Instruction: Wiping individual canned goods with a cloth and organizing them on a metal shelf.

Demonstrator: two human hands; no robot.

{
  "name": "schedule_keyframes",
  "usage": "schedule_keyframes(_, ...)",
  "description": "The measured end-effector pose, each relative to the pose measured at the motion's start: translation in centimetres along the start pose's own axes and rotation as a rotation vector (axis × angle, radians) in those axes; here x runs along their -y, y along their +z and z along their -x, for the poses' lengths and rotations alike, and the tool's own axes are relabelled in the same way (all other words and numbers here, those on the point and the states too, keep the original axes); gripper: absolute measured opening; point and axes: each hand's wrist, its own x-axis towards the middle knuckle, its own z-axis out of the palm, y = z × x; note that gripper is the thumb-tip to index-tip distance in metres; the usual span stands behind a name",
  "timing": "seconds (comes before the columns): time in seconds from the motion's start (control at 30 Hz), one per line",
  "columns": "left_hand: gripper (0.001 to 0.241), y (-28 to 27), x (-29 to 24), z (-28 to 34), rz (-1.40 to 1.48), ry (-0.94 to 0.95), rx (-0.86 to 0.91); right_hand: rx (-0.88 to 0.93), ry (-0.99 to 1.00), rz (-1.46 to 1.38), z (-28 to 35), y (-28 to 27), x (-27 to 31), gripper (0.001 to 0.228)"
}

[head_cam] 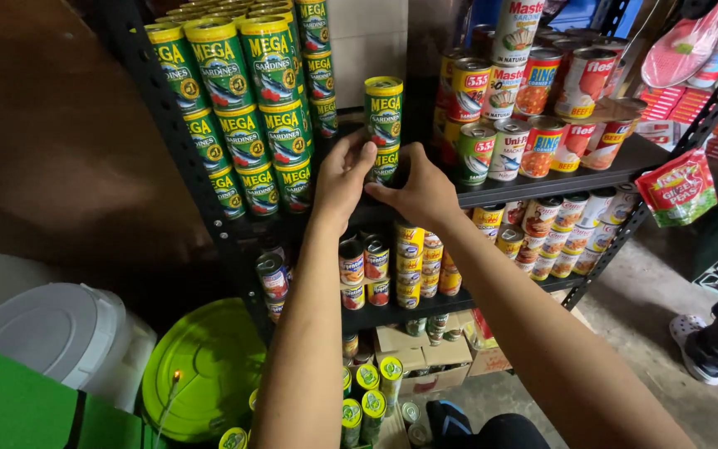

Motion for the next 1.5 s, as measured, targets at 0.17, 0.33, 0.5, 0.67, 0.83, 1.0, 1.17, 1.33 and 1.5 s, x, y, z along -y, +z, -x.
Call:
schedule_keyframes(0.17, 0.058, -0.1, 0.6, -0.2, 0.004, 0.039, -0.003, -0.016, -0.037, 0.022, -0.3, 0.3, -0.6, 0.068)
schedule_keyframes(0.33, 0.057, 0.5, 1.3, 0.0, -0.003, 0.101, -0.017, -0.021, -0.102, 0.005, -0.8, 0.6, -1.5, 0.074)
schedule_keyframes(0.5, 0.058, -0.2, 2.0, 4.8, -0.174, 0.051, -0.167, -0.127, -0.376, -0.044, -0.6, 1.5, -3.2, 0.082)
schedule_keyframes(0.67, 0.04, -2.0, -2.8, 17.1, -0.179, 0.305, -0.109, -0.504, -0.589, -0.138, 6.6, 5.3, -6.9, 0.075)
schedule_keyframes(0.83, 0.02, -4.4, -2.3, 27.1, -0.227, 0.061, -0.145, -0.266, -0.601, -0.385, 18.2, 9.0, -3.7, 0.046)
schedule_keyframes(1.0, 0.032, -9.6, 5.0, 37.9, -0.229, -0.609, -0.058, 0.009, -0.601, -0.544, 26.6, 18.1, -8.1, 0.026)
schedule_keyframes(1.17, 0.014, -12.3, 10.9, 46.1, -1.035, -1.005, 0.201, 0.21, -0.165, -0.543, 33.6, 25.8, -16.0, 0.022)
schedule_keyframes(1.33, 0.024, -8.1, 19.9, 50.7, -1.205, -1.061, 0.38, 0.525, 0.495, -0.17, 41.1, 37.4, -35.0, 0.031)
schedule_keyframes(1.5, 0.034, -6.4, 28.5, 55.8, -1.306, -1.037, 0.587, 0.478, 0.663, -0.091, 39.4, 34.8, -32.6, 0.06)
